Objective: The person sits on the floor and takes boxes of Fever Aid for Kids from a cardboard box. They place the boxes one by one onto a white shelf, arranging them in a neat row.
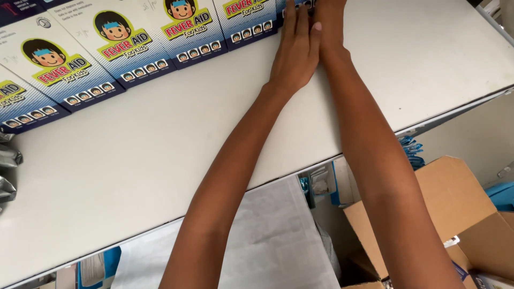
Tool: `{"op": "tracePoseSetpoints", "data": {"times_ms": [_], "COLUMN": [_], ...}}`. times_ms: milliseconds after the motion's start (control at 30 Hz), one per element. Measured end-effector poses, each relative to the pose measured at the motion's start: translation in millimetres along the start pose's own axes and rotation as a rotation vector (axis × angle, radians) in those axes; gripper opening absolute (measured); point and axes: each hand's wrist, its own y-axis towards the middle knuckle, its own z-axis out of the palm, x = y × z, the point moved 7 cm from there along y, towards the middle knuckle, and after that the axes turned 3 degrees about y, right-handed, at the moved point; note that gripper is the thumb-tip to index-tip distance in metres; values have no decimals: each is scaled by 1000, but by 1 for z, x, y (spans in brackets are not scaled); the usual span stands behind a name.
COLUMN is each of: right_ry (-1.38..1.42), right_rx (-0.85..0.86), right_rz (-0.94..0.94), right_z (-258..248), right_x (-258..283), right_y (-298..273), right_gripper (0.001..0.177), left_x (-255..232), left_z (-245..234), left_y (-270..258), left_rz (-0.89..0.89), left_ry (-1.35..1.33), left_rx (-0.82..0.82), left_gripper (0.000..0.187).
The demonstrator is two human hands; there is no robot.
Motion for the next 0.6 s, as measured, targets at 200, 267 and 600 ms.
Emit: {"op": "tracePoseSetpoints", "data": {"times_ms": [200, 267, 600], "right_ry": [42, 11, 86], "right_rx": [-63, -57, -57], "right_rz": [-83, -71, 6], "right_z": [0, 0, -10], "right_x": [-15, -9, 19], "right_y": [0, 1, 6], "right_gripper": [32, 36, 65], "left_x": [15, 15, 18], "left_z": [10, 11, 14], "left_y": [22, 26, 32], "left_rz": [16, 16, -10], "left_ry": [10, 5, -10], "left_rx": [12, 28, 47], "left_gripper": [76, 77, 77]}}
